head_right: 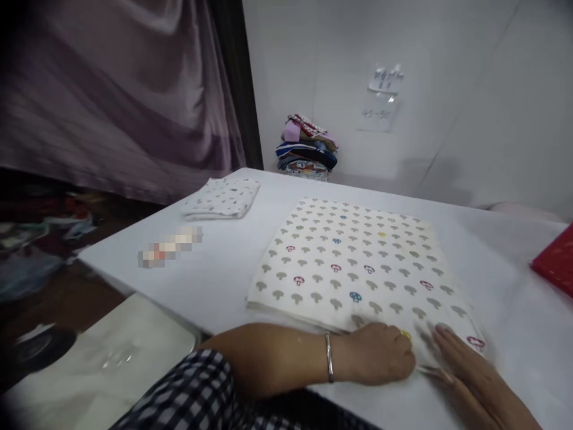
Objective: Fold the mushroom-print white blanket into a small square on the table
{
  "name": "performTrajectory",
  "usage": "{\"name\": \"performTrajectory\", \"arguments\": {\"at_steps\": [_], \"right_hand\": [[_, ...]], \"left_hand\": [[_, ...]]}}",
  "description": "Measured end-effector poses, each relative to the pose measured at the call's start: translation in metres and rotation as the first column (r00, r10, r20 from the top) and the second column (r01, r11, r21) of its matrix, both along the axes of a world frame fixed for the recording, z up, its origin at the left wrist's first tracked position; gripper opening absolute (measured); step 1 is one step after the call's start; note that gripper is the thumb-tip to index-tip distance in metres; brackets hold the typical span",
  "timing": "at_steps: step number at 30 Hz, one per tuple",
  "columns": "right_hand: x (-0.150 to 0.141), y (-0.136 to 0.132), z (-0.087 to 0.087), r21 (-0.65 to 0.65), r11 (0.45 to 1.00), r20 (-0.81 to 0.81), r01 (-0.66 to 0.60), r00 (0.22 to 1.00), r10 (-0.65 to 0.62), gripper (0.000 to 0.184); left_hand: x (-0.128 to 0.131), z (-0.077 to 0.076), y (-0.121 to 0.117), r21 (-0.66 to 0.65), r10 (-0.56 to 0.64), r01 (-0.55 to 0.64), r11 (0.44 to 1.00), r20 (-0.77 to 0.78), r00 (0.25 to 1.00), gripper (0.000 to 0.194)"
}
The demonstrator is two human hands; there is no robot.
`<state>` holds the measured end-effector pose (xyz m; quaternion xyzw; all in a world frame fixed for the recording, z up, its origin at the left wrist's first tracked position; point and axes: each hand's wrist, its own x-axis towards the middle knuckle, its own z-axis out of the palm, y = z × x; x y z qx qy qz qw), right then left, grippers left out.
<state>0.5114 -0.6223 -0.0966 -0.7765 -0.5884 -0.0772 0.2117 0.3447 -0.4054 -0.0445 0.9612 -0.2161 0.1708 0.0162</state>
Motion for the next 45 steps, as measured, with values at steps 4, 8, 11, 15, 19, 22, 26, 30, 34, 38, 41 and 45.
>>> {"name": "performTrajectory", "arguments": {"at_steps": [4,8,11,15,19,22,26,30,34,38,41,45], "right_hand": [[-0.03,0.017,0.02,-0.049,0.988,0.004,-0.145,0.989,0.146,0.067],[-0.053,0.044,0.04,-0.016,0.977,0.053,-0.212,0.976,0.212,0.06],[-0.059,0.056,0.045,-0.029,0.981,0.063,-0.191,0.979,0.192,0.042],[-0.06,0.06,0.041,-0.039,0.986,0.082,-0.159,0.983,0.162,0.024],[-0.055,0.058,0.029,-0.014,0.986,0.154,-0.167,0.974,0.167,0.027],[-0.048,0.056,0.02,-0.022,0.991,0.238,-0.135,0.962,0.136,0.034],[-0.041,0.055,0.013,-0.046,0.989,0.276,-0.144,0.949,0.151,0.039],[-0.036,0.054,0.007,-0.078,0.987,0.29,-0.141,0.944,0.158,0.039],[-0.031,0.052,0.003,-0.089,0.985,0.293,-0.146,0.942,0.165,0.037],[-0.034,0.059,0.01,-0.11,0.98,0.328,-0.165,0.925,0.192,0.038],[-0.045,0.072,0.02,-0.127,0.974,0.358,-0.185,0.908,0.219,0.04],[-0.065,0.095,0.032,-0.104,0.958,0.372,-0.266,0.883,0.286,0.038]], "left_hand": [[-0.001,0.002,-0.001,-0.06,0.064,-0.068,0.996,-0.065,0.996,0.022],[-0.006,0.009,-0.002,-0.061,0.123,-0.13,0.99,-0.106,0.987,0.021],[-0.009,0.016,-0.003,-0.076,0.149,-0.166,0.983,-0.195,0.969,0.022],[-0.013,0.017,-0.004,-0.082,0.171,-0.197,0.977,-0.256,0.952,0.022],[-0.021,0.01,-0.002,-0.037,0.234,-0.242,0.97,-0.151,0.961,0.021],[-0.033,0.006,0.009,-0.005,0.327,-0.328,0.945,-0.065,0.943,0.019],[-0.059,0.008,0.034,0.054,0.42,-0.419,0.906,-0.008,0.907,0.014],[-0.092,0.013,0.056,0.085,0.506,-0.504,0.859,0.005,0.863,0.014],[-0.114,0.013,0.069,0.092,0.572,-0.57,0.817,0.0,0.82,0.017],[-0.122,0.011,0.075,0.08,0.628,-0.624,0.777,-0.023,0.778,0.021],[-0.122,0.012,0.075,0.076,0.648,-0.644,0.761,-0.054,0.76,0.022],[-0.121,0.013,0.074,0.067,0.669,-0.665,0.744,-0.08,0.739,0.021]]}}
